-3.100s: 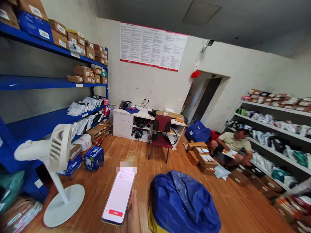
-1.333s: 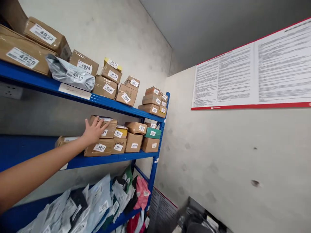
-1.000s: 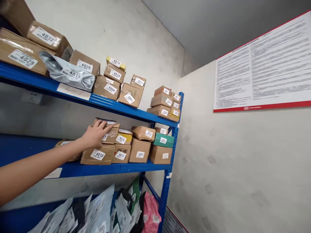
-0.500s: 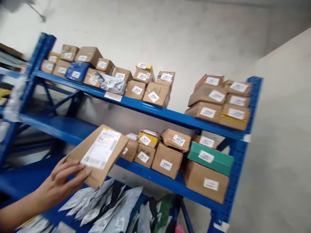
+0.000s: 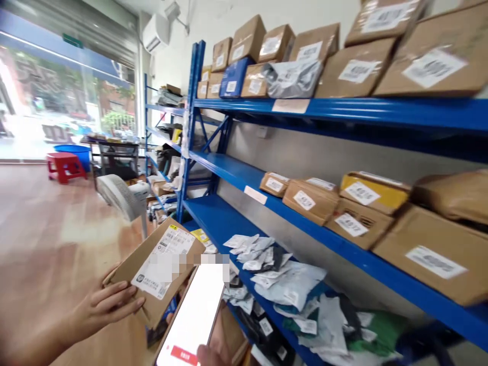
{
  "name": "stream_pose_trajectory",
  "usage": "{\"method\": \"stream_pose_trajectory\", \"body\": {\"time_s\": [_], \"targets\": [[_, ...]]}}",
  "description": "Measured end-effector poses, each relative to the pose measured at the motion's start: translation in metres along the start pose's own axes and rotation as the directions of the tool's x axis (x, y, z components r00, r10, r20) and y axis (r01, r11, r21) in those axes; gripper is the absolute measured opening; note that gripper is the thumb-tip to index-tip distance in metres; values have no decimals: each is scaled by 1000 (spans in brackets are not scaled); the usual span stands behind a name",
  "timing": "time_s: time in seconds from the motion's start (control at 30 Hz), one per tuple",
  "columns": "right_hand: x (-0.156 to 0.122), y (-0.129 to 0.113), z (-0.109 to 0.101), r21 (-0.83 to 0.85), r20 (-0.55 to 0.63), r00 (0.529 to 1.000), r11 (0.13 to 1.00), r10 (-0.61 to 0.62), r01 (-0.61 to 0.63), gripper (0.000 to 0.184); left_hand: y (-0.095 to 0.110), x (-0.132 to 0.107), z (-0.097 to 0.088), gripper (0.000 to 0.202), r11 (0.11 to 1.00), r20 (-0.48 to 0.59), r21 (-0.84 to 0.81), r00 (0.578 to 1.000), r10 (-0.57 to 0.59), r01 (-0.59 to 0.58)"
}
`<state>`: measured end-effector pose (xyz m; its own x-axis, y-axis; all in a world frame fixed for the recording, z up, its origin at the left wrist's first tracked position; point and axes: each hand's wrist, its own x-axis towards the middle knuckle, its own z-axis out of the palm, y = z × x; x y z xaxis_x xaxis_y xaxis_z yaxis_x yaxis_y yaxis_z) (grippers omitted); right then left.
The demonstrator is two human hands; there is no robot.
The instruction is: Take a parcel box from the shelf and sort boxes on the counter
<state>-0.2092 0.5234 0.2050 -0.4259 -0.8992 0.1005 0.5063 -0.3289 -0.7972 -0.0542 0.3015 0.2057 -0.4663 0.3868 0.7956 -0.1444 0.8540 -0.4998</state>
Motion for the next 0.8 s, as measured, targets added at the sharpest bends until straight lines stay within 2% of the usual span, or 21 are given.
{"method": "stream_pose_trajectory", "body": {"time_s": [0.07,0.17,0.37,0.53,0.67,0.8], "targets": [[20,16,24,56,48,998,998,27,-30,106,-11,-26,-21,24,998,25,17,998,-55,55],[45,51,65,124,83,994,989,69,-79,115,-36,-73,-52,23,992,45,52,992,-114,112],[85,134,170,172,101,991,979,90,-106,112,-109,-159,-114,33,980,44,91,983,-181,176],[113,175,252,193,156,981,971,112,-142,105,-163,-211,-166,31,966,85,144,970,-230,216],[136,197,293,161,188,969,969,159,-190,102,-192,-245,-196,40,948,149,202,949,-278,246],[165,221,318,151,230,952,959,203,-241,101,-213,-272,-214,45,931,172,263,937,-305,254]]}}
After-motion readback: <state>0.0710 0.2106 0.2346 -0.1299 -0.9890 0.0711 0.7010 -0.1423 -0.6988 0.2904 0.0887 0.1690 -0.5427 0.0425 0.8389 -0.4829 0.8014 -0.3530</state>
